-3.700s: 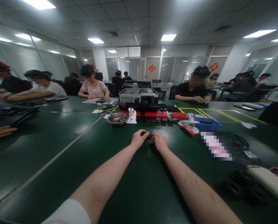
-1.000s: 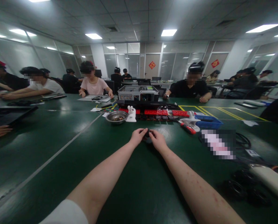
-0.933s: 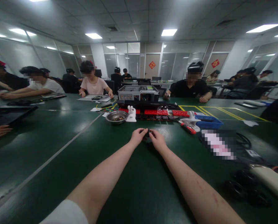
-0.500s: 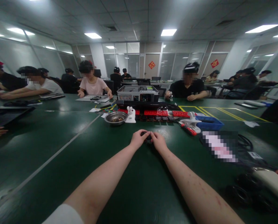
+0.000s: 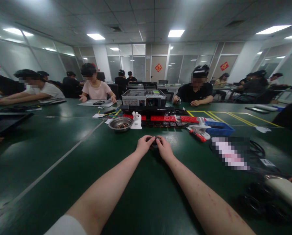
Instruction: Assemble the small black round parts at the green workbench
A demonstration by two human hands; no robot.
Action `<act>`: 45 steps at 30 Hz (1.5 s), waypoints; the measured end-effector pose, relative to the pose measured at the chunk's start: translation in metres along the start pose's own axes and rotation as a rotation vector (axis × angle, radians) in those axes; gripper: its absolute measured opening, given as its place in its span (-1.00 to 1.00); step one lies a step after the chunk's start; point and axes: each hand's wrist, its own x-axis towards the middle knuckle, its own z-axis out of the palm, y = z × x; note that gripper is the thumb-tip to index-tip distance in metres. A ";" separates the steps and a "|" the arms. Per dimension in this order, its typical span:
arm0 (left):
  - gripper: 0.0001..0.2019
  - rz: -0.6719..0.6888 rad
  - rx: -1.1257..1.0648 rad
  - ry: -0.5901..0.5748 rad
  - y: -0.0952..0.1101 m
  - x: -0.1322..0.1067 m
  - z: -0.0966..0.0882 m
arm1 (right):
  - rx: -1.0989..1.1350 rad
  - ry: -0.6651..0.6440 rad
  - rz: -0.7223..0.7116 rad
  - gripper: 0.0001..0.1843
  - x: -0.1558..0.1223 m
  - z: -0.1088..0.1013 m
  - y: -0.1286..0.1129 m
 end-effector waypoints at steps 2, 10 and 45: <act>-0.62 0.041 0.055 0.003 0.003 -0.003 0.000 | -0.036 0.010 0.045 -0.63 -0.001 0.000 0.000; -0.60 0.003 0.003 -0.063 0.007 -0.006 -0.003 | -0.116 -0.041 0.016 -0.65 -0.001 -0.004 -0.001; -0.58 -0.056 -0.081 -0.003 0.001 -0.003 -0.006 | -0.073 -0.130 -0.004 -0.60 -0.009 -0.004 -0.008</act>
